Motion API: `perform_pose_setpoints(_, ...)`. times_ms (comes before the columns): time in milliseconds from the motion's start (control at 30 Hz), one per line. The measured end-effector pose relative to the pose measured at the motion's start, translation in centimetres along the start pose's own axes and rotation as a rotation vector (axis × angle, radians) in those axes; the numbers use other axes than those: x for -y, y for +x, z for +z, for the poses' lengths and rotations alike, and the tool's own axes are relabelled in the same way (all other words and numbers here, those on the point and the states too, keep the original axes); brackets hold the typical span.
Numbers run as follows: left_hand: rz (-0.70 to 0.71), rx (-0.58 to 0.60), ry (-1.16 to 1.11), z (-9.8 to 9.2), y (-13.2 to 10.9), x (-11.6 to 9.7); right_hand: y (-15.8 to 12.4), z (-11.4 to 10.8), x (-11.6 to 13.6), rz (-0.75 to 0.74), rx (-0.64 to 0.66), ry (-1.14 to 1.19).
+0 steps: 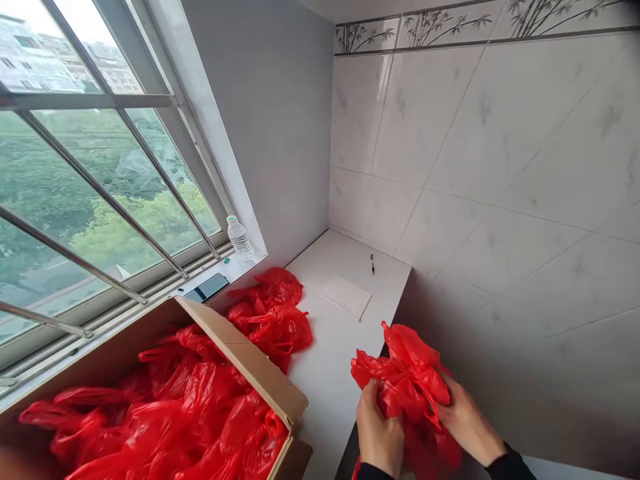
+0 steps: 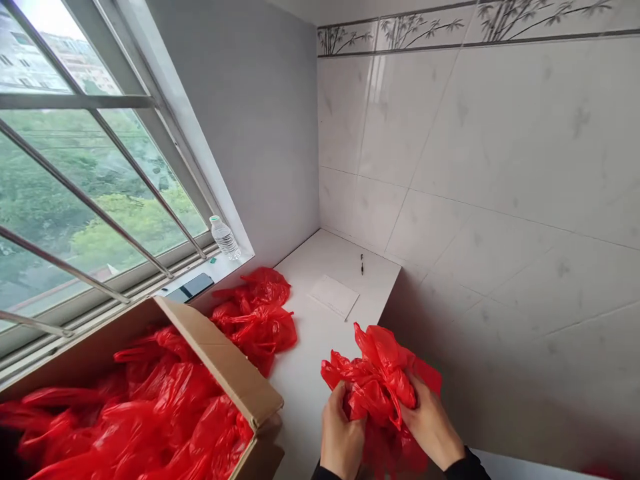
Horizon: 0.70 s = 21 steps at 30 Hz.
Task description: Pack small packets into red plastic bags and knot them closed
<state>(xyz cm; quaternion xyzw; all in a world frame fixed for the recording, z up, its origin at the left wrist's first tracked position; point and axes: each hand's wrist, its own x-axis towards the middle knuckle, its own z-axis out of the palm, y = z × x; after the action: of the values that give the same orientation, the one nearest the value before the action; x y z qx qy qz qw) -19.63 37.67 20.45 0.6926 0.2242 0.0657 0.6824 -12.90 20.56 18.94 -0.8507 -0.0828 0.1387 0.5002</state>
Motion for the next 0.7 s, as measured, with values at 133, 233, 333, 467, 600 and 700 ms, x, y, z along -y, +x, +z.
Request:
perform_pose_setpoints(133, -0.050, -0.151, -0.037, -2.0, 9.5, 1.0, 11.4, 3.8, 2.7, -0.067, 0.142, -0.032)
perform_pose_setpoints(233, -0.078, -0.273, -0.056, -2.6, 19.4, 0.9, 22.7, 6.3, 4.5, -0.135, 0.239, -0.056)
perform_pose_setpoints(333, -0.102, -0.379, -0.055, -2.2, 31.3, 0.2, 36.0, 7.8, 5.7, -0.194, 0.332, -0.085)
perform_pose_setpoints(467, -0.128, -0.448, -0.026, -1.2, 47.6, -0.1, 53.8, 9.1, 6.3, -0.238, 0.396, -0.175)
perform_pose_setpoints(600, -0.175, -0.495, 0.028, -0.6, 60.8, 1.2, 68.1, 11.5, 5.9, -0.256, 0.445, -0.325)
perform_pose_setpoints(700, -0.165, -0.514, 0.067, -0.3, 67.5, 2.6, 75.5, 13.8, 5.1, -0.258, 0.444, -0.437)
